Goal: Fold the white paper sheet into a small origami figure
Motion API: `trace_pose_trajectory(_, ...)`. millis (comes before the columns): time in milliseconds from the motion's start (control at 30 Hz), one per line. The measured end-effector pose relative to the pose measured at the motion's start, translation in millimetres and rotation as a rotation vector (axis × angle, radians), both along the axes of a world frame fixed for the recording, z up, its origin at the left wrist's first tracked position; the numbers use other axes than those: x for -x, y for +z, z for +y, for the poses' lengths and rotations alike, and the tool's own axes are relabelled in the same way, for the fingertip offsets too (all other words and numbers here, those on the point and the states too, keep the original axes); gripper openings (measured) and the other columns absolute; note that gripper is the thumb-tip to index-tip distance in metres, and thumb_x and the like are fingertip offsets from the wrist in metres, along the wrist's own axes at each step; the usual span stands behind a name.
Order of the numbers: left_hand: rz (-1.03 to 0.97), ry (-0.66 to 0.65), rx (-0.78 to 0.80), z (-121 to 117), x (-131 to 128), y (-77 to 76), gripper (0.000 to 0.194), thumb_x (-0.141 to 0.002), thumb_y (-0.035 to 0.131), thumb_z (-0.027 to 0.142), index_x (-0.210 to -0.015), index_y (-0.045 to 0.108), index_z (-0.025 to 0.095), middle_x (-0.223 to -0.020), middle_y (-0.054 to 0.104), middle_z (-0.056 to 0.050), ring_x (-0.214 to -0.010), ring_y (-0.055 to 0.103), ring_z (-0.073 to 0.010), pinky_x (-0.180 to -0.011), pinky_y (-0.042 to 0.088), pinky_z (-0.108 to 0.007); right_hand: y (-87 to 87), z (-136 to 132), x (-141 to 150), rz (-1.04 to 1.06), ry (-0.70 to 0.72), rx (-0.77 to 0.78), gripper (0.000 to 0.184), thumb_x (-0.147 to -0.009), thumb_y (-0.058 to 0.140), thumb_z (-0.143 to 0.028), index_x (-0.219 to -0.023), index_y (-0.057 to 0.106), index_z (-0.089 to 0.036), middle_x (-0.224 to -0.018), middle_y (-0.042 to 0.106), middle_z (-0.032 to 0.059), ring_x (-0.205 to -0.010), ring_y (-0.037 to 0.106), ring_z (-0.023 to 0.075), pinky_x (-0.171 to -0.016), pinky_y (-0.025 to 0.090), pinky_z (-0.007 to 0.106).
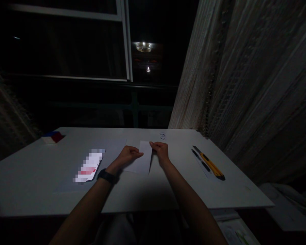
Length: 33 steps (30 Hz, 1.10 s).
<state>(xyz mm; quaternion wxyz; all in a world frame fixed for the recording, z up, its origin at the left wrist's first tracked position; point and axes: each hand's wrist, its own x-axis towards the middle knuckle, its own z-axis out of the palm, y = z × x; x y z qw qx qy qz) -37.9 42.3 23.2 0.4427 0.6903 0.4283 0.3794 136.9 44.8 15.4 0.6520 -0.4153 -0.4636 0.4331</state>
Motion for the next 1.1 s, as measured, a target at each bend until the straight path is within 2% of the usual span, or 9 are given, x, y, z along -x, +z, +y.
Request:
trace_pose_trajectory(200,0.008,-0.017,0.025,-3.0,1.0,2.7,0.045,-0.057,0.067,0.050,-0.045,0.040,0.016,-0.045,0.030,0.007,-0.044,0.025,-0.0054,-0.044,0.018,-0.023,0.0,-0.2,0.6,-0.037,-0.069,-0.009,0.029,-0.057,0.071,-0.042,-0.050,0.063,-0.015,-0.047,0.055,0.0001,-0.045,0.045,0.0114,-0.047,0.035,0.025)
trace_pose_trajectory(500,-0.009,0.020,0.062,-4.4,-1.4,4.0,0.042,-0.055,0.067,0.051,-0.050,0.051,0.014,-0.046,0.036,0.006,-0.044,0.027,-0.0062,-0.044,0.018,-0.023,-2.4,0.4,3.2,-0.109,-0.124,-0.046,0.034,-0.061,0.066,-0.047,-0.051,0.063,-0.015,-0.048,0.056,0.0010,-0.046,0.046,0.0119,-0.048,0.036,0.025)
trace_pose_trajectory(567,-0.028,0.025,0.058,-3.6,-1.8,2.6,0.041,-0.055,0.068,0.051,-0.052,0.052,0.013,-0.047,0.037,0.006,-0.045,0.028,-0.0061,-0.044,0.019,-0.023,-1.9,-0.4,4.1,-0.124,-0.115,-0.059,0.034,-0.062,0.065,-0.047,-0.052,0.063,-0.015,-0.049,0.057,0.0007,-0.047,0.047,0.0116,-0.049,0.037,0.025)
trace_pose_trajectory(733,-0.041,0.096,0.032,2.5,0.2,-3.3,0.042,-0.056,0.067,0.050,-0.050,0.047,0.014,-0.046,0.035,0.006,-0.045,0.028,-0.0057,-0.044,0.019,-0.022,-3.1,0.7,5.4,-0.095,0.008,0.010,0.036,-0.060,0.066,-0.049,-0.054,0.063,-0.014,-0.050,0.058,0.0013,-0.047,0.049,0.0119,-0.049,0.039,0.025)
trace_pose_trajectory(800,-0.048,0.107,0.045,3.8,1.0,-4.1,0.042,-0.055,0.068,0.050,-0.051,0.048,0.014,-0.046,0.035,0.006,-0.044,0.029,-0.0056,-0.044,0.020,-0.021,-4.0,1.6,5.5,-0.144,-0.010,0.013,0.036,-0.059,0.067,-0.049,-0.052,0.062,-0.014,-0.047,0.056,0.0008,-0.045,0.048,0.0114,-0.048,0.038,0.025)
trace_pose_trajectory(900,-0.084,0.079,0.073,2.0,0.8,-2.1,0.041,-0.055,0.069,0.050,-0.053,0.051,0.013,-0.048,0.041,0.005,-0.045,0.033,-0.0062,-0.044,0.023,-0.021,-4.7,1.5,6.4,-0.220,-0.051,-0.015,0.036,-0.061,0.065,-0.049,-0.051,0.061,-0.014,-0.047,0.056,0.0005,-0.045,0.047,0.0111,-0.047,0.036,0.024)
trace_pose_trajectory(1000,-0.161,0.042,0.124,-2.0,-0.9,1.6,0.041,-0.054,0.070,0.050,-0.062,0.059,0.011,-0.054,0.051,0.000,-0.049,0.042,-0.0088,-0.046,0.030,-0.021,-4.6,-0.5,8.4,-0.253,-0.032,-0.033,0.036,-0.062,0.064,-0.049,-0.051,0.060,-0.015,-0.048,0.056,0.0005,-0.045,0.047,0.0111,-0.047,0.037,0.024)
trace_pose_trajectory(1100,-0.210,0.067,0.143,-3.5,-2.5,2.9,0.045,-0.051,0.071,0.051,-0.067,0.063,0.010,-0.055,0.055,-0.002,-0.051,0.047,-0.0115,-0.047,0.032,-0.023,-4.4,-2.8,10.2,-0.259,-0.002,-0.041,0.037,-0.063,0.064,-0.050,-0.051,0.060,-0.015,-0.048,0.056,0.0008,-0.047,0.048,0.0114,-0.049,0.039,0.024)
